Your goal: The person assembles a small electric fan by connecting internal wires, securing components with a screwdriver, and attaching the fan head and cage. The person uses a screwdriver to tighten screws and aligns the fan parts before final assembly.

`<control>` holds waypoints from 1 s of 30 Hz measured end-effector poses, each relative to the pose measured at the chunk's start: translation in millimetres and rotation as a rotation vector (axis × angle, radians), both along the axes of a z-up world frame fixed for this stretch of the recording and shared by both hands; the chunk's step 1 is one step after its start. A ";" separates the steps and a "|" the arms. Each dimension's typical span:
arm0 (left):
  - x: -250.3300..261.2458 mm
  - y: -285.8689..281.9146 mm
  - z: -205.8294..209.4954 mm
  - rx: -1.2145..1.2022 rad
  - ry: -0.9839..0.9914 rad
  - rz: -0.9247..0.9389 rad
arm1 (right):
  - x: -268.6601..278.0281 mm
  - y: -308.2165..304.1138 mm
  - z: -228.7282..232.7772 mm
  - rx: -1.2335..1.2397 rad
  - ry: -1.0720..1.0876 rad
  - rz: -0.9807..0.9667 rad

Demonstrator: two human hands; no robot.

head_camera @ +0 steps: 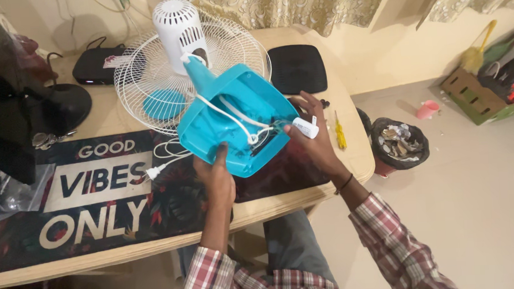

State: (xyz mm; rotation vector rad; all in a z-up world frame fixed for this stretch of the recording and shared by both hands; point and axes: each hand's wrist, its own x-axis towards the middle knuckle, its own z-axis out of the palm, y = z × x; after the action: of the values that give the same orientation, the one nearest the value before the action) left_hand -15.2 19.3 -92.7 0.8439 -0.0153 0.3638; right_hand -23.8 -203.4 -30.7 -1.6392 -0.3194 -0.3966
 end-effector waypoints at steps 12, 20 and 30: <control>-13.3 -0.5 -16.5 0.376 -0.033 0.074 | 8.1 10.6 -19.0 0.167 0.249 0.056; -14.4 0.9 -18.5 0.509 -0.063 0.278 | 12.9 24.2 -15.9 0.106 0.138 0.030; -92.6 -25.2 -29.6 0.704 0.198 0.505 | 3.1 35.3 -32.5 -0.183 -0.215 -0.365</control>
State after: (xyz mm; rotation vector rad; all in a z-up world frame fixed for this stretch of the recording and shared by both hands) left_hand -107.8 -5.9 -122.3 1.5851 0.2727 0.7697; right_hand -20.7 -168.1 -63.2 -1.8423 -0.2197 -0.8436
